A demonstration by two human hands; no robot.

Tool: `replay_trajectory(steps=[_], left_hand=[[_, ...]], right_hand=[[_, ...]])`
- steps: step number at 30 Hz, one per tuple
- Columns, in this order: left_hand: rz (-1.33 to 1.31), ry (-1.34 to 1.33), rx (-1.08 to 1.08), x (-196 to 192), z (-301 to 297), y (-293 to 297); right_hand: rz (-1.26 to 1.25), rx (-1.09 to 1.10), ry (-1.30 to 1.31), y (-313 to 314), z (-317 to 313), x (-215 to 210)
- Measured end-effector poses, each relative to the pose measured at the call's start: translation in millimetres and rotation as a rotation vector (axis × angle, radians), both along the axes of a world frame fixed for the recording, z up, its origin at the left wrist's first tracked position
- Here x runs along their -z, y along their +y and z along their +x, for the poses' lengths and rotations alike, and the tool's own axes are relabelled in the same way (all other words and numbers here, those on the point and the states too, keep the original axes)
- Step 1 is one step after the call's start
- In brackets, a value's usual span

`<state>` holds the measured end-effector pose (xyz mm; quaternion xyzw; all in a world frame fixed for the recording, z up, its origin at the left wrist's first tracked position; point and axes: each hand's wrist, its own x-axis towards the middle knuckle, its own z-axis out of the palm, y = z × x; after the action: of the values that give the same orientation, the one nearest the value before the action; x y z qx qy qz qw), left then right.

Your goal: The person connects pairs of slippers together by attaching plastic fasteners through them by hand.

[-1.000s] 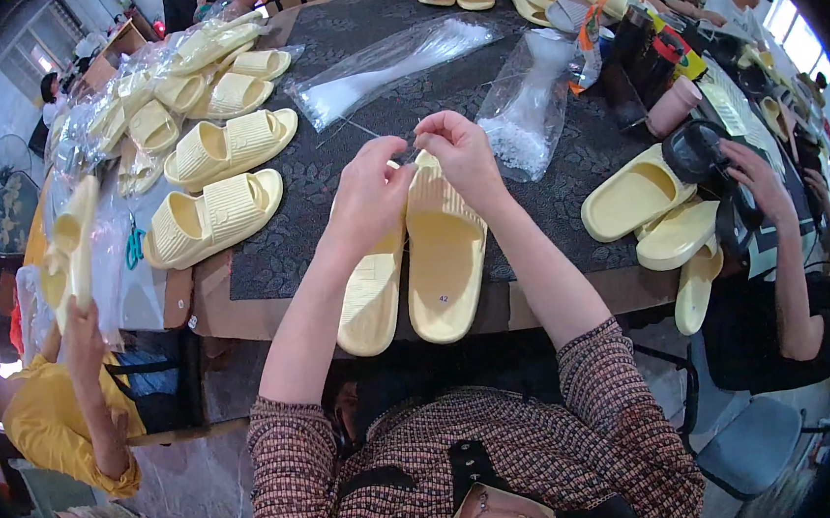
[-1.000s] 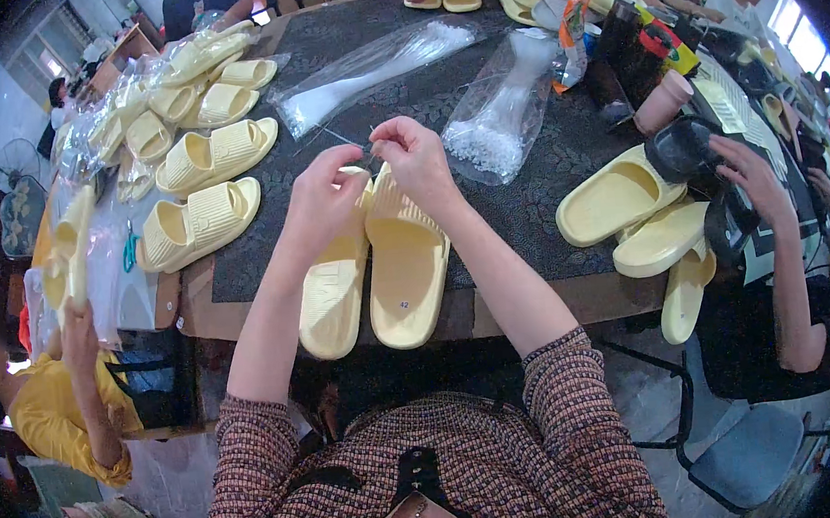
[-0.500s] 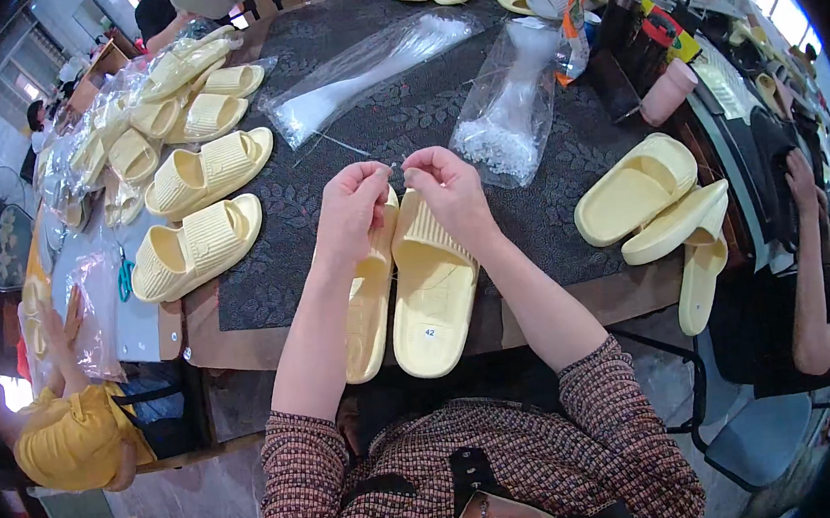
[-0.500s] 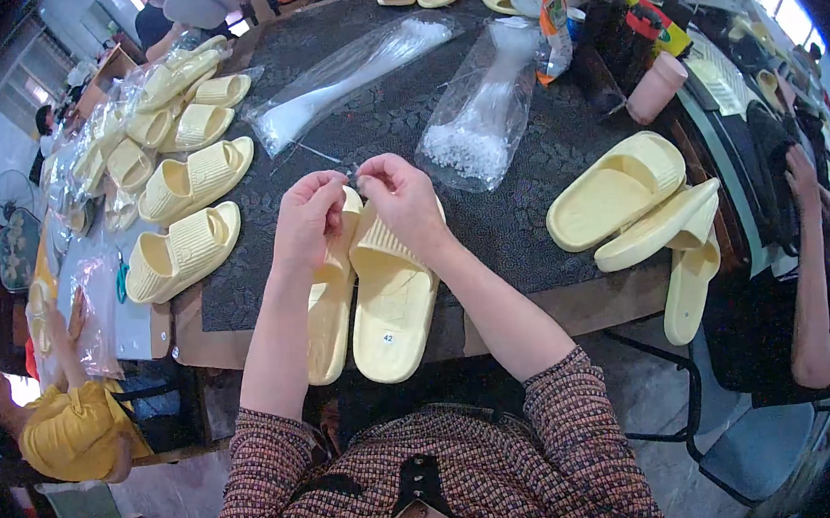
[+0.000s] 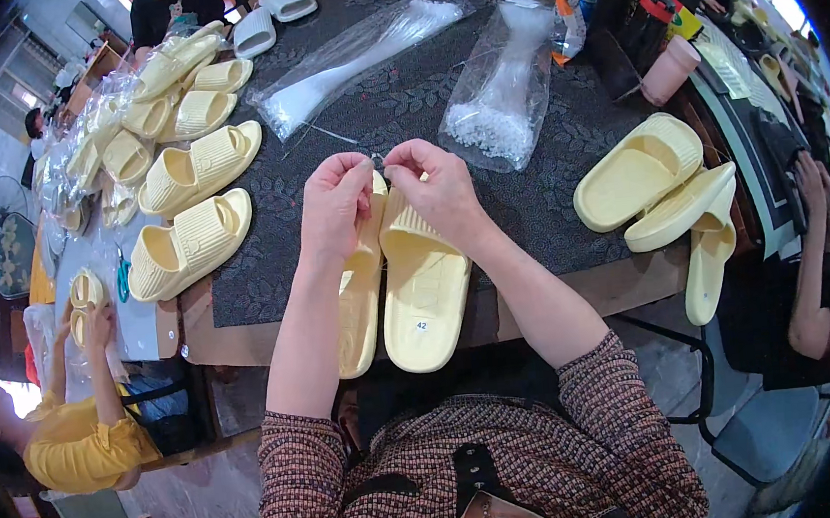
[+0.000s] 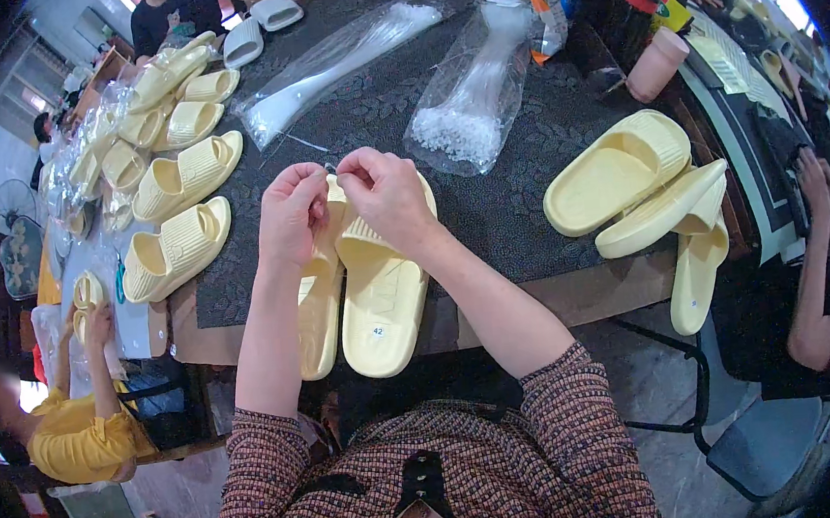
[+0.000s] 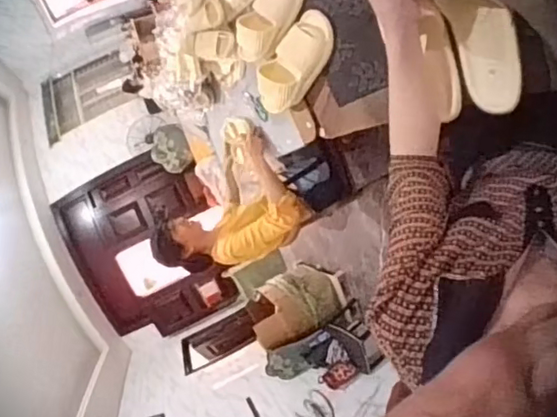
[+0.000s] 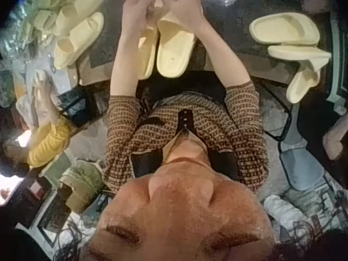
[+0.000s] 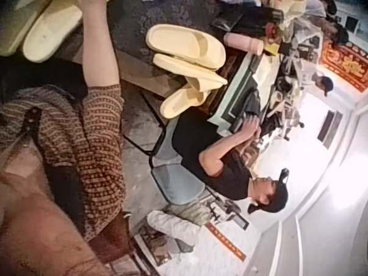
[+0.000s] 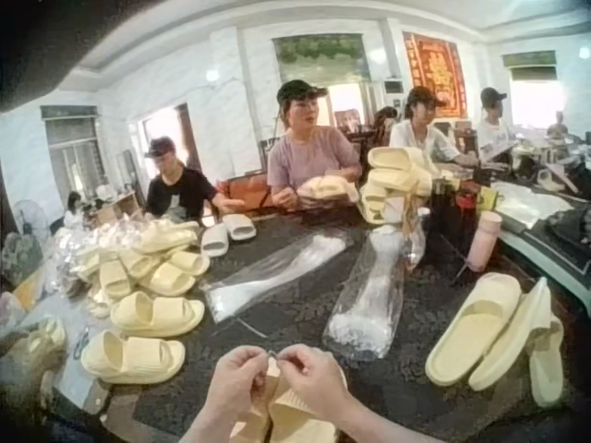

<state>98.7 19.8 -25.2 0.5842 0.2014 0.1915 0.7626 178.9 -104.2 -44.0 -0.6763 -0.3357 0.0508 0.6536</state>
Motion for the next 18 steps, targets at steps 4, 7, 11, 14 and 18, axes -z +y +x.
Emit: replay_trajectory(steps=[4, 7, 11, 14, 18], left_hand=[[0.000, -0.030, 0.014, 1.8, -2.0, -0.8], [0.001, -0.015, 0.011, 0.8, -2.6, -2.8], [0.011, -0.026, 0.020, 2.2, -2.5, -1.7], [0.026, -0.026, 0.020, 2.5, -1.3, -2.9], [0.023, -0.040, 0.018, 2.9, -2.1, -4.1]], right_hand=[[-0.056, -0.020, -0.054, 0.2, 1.2, 3.7], [-0.075, -0.020, -0.058, 0.8, 2.3, 6.0], [-0.089, -0.032, -0.060, 0.4, 2.8, 4.6], [-0.080, -0.034, -0.051, -1.0, 2.8, 4.2], [-0.073, -0.047, -0.049, -0.8, 1.6, 1.6]])
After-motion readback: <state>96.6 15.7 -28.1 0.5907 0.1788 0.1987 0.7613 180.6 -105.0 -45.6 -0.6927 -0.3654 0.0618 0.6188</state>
